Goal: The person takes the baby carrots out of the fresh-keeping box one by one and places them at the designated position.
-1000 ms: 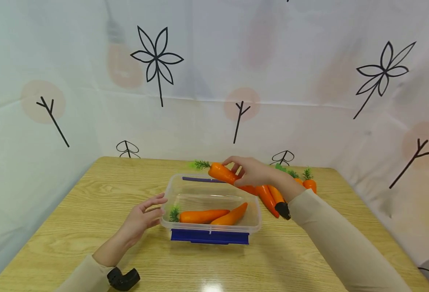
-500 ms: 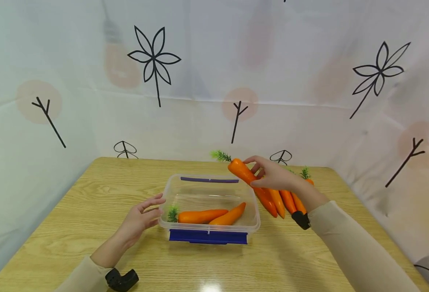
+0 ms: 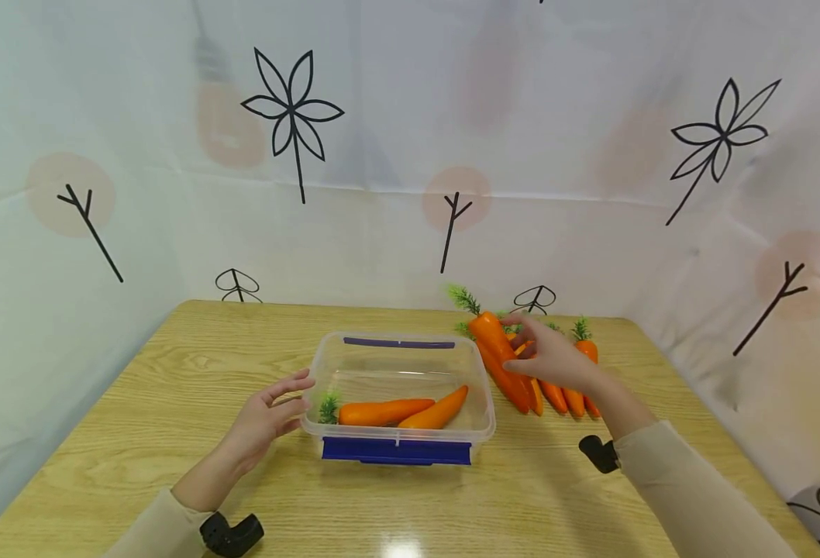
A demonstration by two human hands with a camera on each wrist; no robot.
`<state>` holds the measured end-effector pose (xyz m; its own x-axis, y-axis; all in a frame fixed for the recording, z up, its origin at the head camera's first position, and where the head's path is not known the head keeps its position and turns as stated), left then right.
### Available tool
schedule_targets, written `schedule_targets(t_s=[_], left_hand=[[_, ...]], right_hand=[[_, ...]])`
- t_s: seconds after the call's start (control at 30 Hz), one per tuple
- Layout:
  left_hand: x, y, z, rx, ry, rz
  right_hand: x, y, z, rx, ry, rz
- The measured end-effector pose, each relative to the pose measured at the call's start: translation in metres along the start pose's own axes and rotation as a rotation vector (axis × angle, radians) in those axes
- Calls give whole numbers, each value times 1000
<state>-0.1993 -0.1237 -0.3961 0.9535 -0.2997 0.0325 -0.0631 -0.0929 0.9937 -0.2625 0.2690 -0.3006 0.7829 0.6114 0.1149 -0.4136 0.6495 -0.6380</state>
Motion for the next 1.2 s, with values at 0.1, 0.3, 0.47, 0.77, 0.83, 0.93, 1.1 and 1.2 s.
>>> schedule_targets(t_s=[0.1, 0.3, 0.47, 0.77, 0.83, 0.93, 1.1, 1.2], left_hand=[[0, 0, 0, -3, -6, 1], [0, 1, 0, -8, -10, 2], [-1, 0, 0, -10, -14, 4], [-1, 0, 0, -3, -20, 0], [-1, -1, 0, -5, -20, -1], [-1, 0, -1, -8, -16, -2], [0, 0, -1, -6, -9, 1], [0, 0, 0, -9, -6, 2]], right_hand=[[6, 7, -6, -25, 20, -16], [15, 28, -20, -184, 31, -53], [20, 44, -34, -340, 14, -63], [23, 60, -59, -419, -12, -128], [25, 64, -63, -433, -28, -137], [29, 68, -68, -454, -61, -149], [32, 71, -75, -479, -104, -162], [32, 71, -77, -481, -120, -191]])
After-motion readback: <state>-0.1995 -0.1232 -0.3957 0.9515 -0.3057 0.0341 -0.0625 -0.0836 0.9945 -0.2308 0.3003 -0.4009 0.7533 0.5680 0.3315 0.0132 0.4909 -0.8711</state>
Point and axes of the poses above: each hand's wrist, its own x-axis away from the middle knuckle, its own z-axis out of the back of the hand, y = z × x, the point moved 3 cm from there along -x, towards the middle knuckle, and after that the axes turned 15 degrees about -y, right-handed, at the moved point
